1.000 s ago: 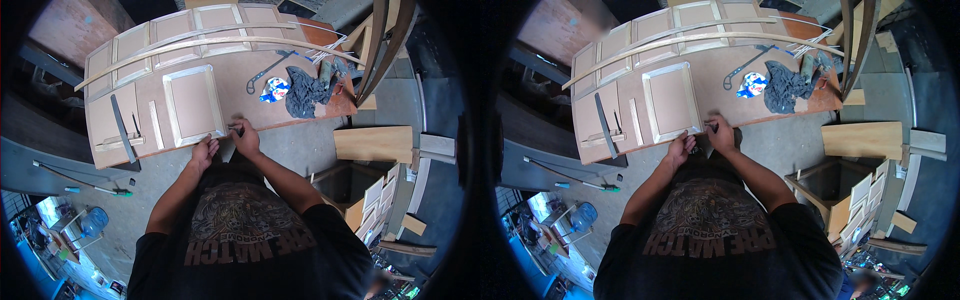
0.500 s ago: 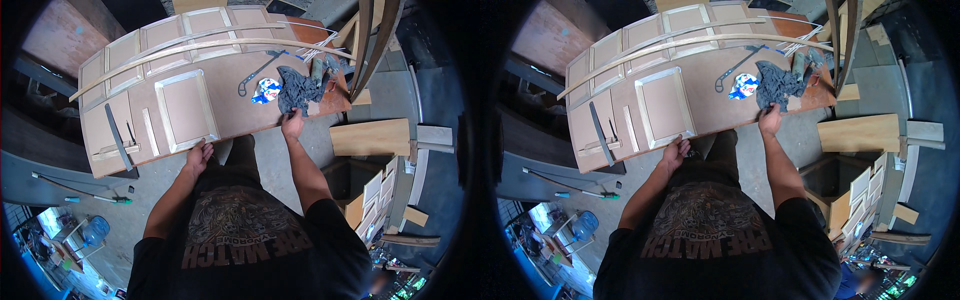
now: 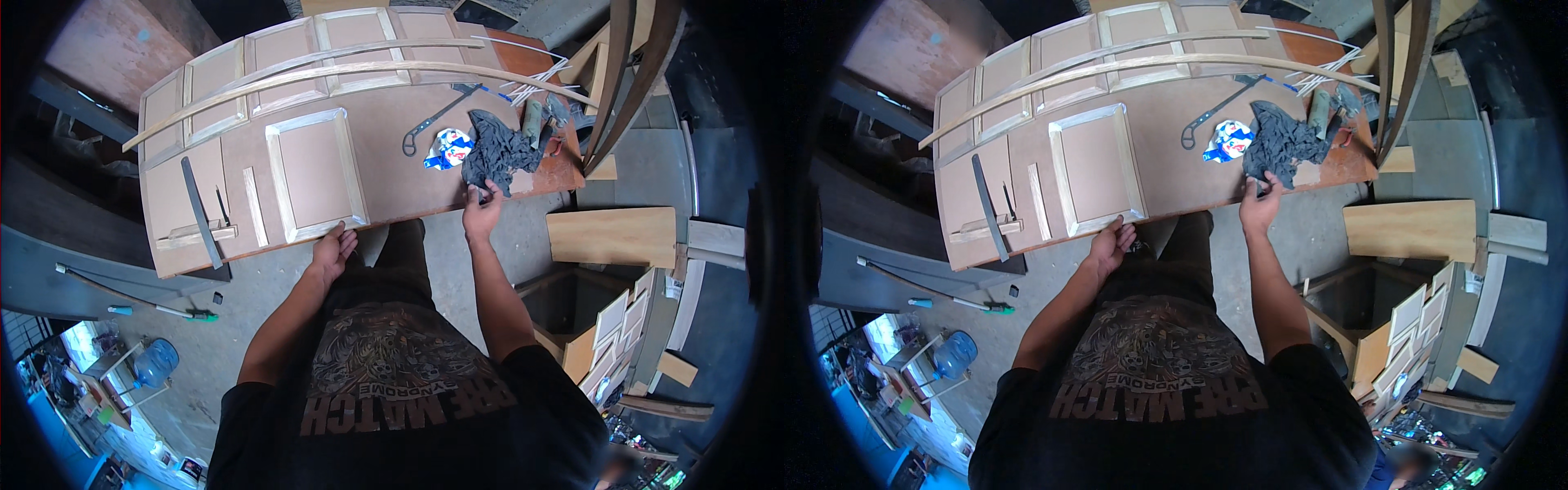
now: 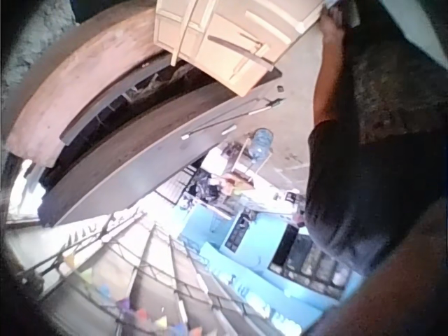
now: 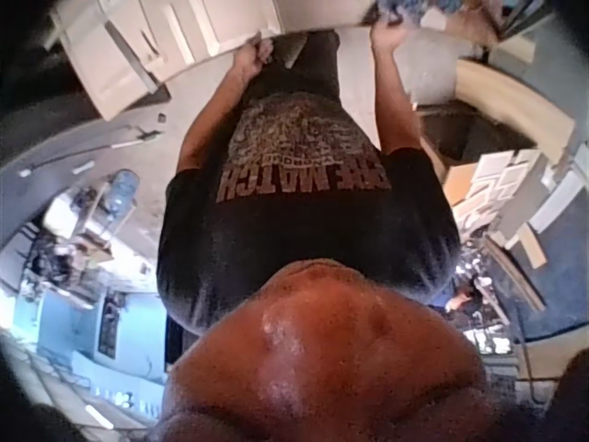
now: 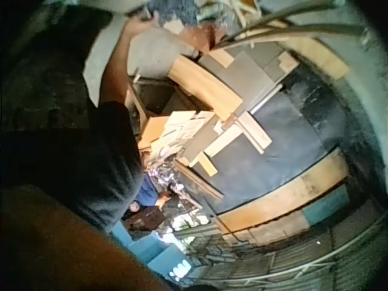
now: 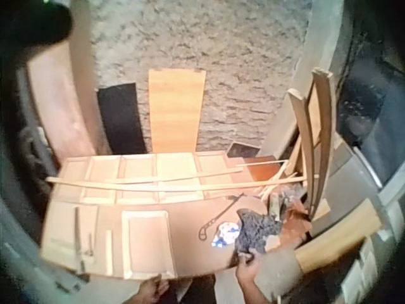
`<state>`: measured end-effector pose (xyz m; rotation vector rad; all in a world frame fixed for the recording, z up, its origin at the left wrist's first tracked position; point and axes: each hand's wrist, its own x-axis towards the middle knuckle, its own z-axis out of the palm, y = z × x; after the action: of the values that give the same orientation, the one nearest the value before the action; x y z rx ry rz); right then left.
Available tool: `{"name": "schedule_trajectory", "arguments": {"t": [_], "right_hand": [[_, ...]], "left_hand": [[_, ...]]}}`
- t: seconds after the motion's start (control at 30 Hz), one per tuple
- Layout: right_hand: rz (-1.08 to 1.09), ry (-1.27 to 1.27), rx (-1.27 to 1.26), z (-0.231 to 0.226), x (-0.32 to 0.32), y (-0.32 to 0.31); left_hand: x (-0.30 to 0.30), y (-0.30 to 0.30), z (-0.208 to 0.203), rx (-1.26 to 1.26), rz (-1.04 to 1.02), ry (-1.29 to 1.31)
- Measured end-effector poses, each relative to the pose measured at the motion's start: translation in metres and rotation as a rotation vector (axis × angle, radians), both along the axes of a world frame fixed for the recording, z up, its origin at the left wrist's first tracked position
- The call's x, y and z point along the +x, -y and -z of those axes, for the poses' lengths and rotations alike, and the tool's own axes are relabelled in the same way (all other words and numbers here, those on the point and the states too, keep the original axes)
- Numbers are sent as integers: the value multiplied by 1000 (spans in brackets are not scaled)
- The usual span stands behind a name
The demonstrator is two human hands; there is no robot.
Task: Assemble and check the alignment of a wooden picture frame on a workshop table.
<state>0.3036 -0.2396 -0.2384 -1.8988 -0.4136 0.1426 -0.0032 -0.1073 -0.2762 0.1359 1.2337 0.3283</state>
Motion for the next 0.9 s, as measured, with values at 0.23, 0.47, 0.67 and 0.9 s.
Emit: {"name": "schedule_trajectory", "arguments": {"t": [0.23, 0.47, 0.67, 0.9], "right_hand": [[-23, -770, 400, -32, -44, -16], [-456, -729, 84, 2, -92, -24], [-660, -351, -126, 16, -121, -36], [-676, -93, -192, 11, -130, -49]], "left_hand": [[2, 0, -2, 0, -13, -5], [1, 1, 2, 14, -10, 7], [1, 1, 6, 18, -16, -5], [1, 2, 7, 11, -37, 0]]}}
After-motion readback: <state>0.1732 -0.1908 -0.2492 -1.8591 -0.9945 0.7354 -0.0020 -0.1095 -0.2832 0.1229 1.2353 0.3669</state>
